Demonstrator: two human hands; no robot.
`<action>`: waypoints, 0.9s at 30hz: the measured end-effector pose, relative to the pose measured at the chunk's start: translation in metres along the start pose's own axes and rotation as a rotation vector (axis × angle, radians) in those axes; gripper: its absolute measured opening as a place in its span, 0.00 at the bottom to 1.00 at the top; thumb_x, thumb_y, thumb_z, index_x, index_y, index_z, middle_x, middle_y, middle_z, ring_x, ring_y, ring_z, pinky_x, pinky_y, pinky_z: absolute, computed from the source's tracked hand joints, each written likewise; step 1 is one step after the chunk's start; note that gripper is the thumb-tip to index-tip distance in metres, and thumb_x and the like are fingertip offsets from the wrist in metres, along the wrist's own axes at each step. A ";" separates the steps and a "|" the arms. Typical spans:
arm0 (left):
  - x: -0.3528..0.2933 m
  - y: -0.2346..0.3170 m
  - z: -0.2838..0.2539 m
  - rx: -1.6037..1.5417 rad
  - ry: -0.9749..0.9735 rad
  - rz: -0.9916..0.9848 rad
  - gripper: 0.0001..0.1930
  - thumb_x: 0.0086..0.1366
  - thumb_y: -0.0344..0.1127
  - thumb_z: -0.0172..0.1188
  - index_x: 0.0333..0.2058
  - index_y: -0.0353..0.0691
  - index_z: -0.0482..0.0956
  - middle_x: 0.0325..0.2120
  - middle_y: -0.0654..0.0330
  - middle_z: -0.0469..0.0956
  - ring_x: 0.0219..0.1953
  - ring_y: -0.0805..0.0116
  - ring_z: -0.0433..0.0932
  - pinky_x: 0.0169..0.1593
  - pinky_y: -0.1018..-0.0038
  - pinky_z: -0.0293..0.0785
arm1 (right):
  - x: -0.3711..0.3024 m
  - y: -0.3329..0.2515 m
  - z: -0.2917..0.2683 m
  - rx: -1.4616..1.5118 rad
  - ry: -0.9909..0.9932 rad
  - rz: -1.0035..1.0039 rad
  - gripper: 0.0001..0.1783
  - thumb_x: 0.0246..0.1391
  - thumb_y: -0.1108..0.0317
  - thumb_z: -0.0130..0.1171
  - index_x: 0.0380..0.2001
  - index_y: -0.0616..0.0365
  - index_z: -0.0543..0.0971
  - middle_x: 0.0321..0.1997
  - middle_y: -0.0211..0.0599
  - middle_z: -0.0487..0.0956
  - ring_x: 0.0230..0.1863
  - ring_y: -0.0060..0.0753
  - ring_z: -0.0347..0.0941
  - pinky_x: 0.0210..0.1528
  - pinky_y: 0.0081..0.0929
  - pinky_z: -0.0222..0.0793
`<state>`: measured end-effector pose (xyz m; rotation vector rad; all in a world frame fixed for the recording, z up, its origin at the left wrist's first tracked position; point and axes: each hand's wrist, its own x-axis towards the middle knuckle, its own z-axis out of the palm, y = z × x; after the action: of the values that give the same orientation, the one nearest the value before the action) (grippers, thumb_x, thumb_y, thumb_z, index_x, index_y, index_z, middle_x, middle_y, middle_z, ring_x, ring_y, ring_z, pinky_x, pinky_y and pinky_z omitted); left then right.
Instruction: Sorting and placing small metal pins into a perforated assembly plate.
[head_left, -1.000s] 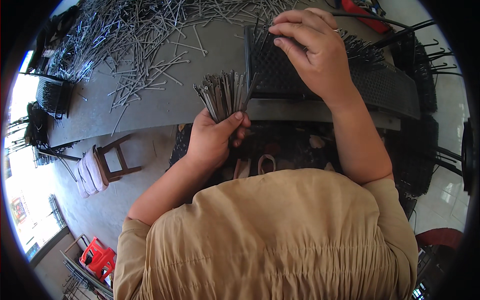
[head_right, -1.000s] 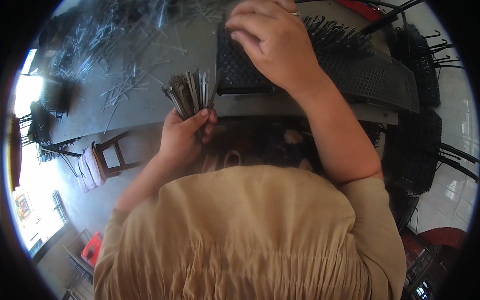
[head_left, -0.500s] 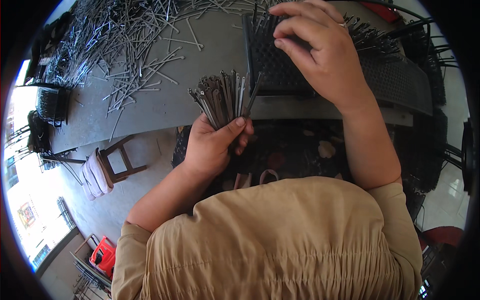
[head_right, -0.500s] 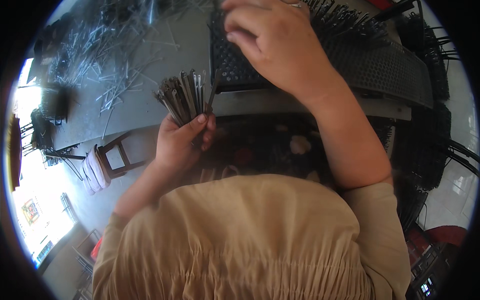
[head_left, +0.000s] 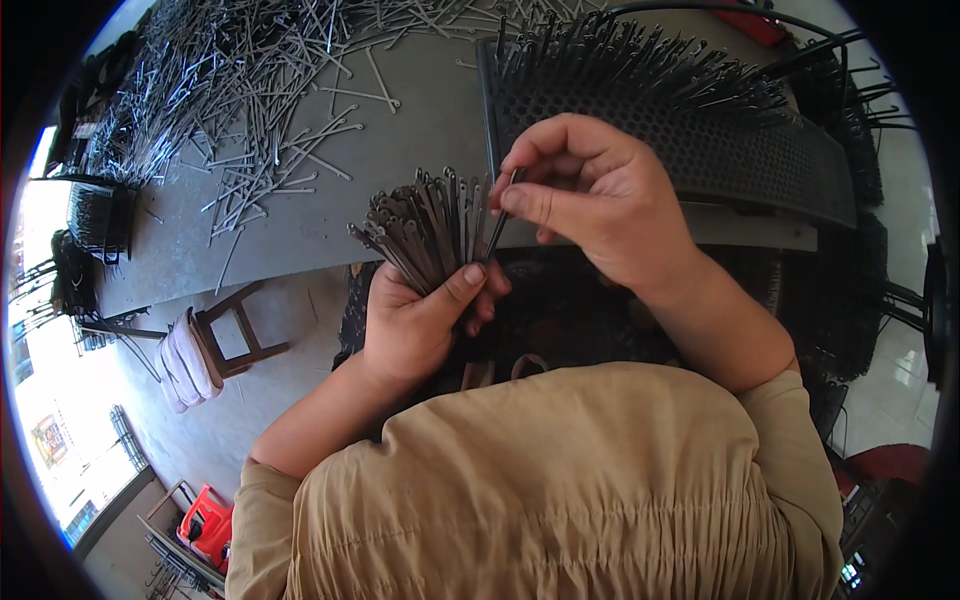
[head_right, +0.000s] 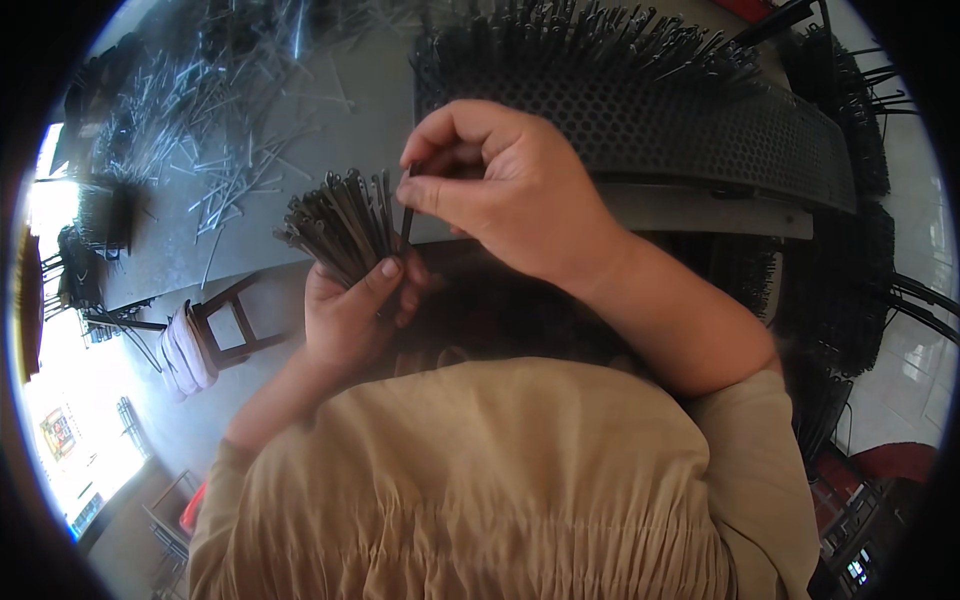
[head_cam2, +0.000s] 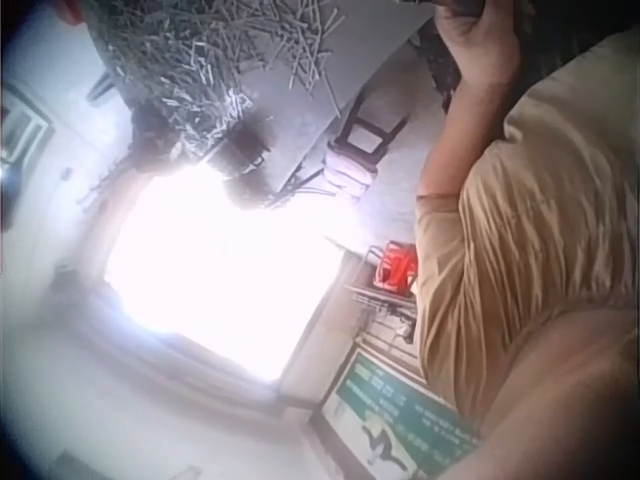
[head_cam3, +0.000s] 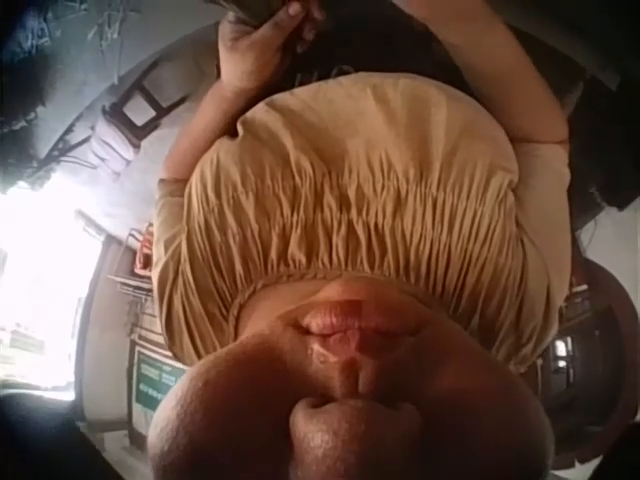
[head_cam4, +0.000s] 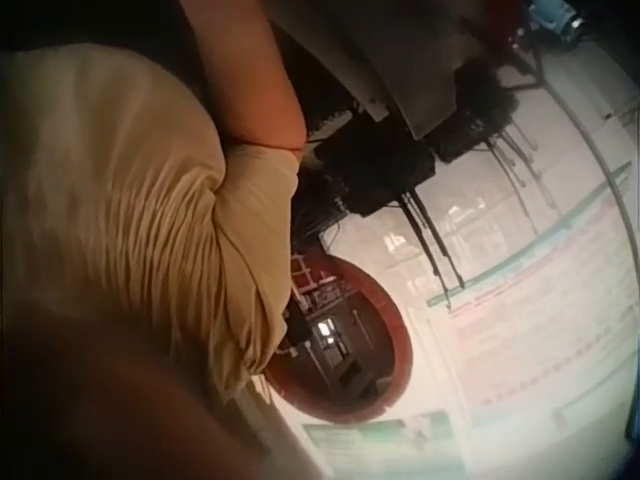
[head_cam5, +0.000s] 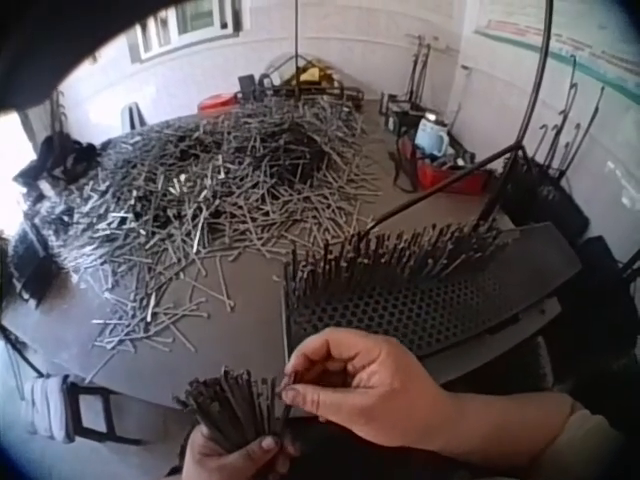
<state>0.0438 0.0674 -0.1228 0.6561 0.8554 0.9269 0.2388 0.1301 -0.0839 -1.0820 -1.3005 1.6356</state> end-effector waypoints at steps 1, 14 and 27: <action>-0.002 -0.001 -0.001 0.017 -0.011 0.007 0.05 0.67 0.30 0.54 0.38 0.35 0.75 0.30 0.59 0.79 0.25 0.77 0.74 0.27 0.81 0.71 | -0.002 0.002 0.003 0.007 -0.006 -0.022 0.09 0.54 0.75 0.61 0.39 0.59 0.76 0.34 0.31 0.81 0.34 0.17 0.77 0.28 0.11 0.69; -0.027 0.003 0.010 0.238 0.073 -0.049 0.05 0.67 0.29 0.54 0.40 0.37 0.73 0.28 0.62 0.78 0.25 0.79 0.74 0.26 0.81 0.71 | 0.005 -0.004 -0.085 0.034 0.275 -0.396 0.09 0.59 0.76 0.54 0.43 0.60 0.74 0.37 0.43 0.82 0.38 0.28 0.79 0.31 0.15 0.70; -0.003 -0.002 0.029 0.296 -0.036 -0.126 0.05 0.66 0.29 0.54 0.40 0.37 0.73 0.28 0.62 0.79 0.25 0.78 0.74 0.27 0.81 0.71 | -0.009 -0.033 -0.101 -0.134 0.407 -0.515 0.09 0.59 0.75 0.54 0.43 0.60 0.74 0.38 0.42 0.82 0.40 0.28 0.79 0.34 0.17 0.71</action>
<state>0.0688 0.0600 -0.1086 0.8602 0.9996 0.6785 0.3380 0.1612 -0.0623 -0.9866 -1.2867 0.9066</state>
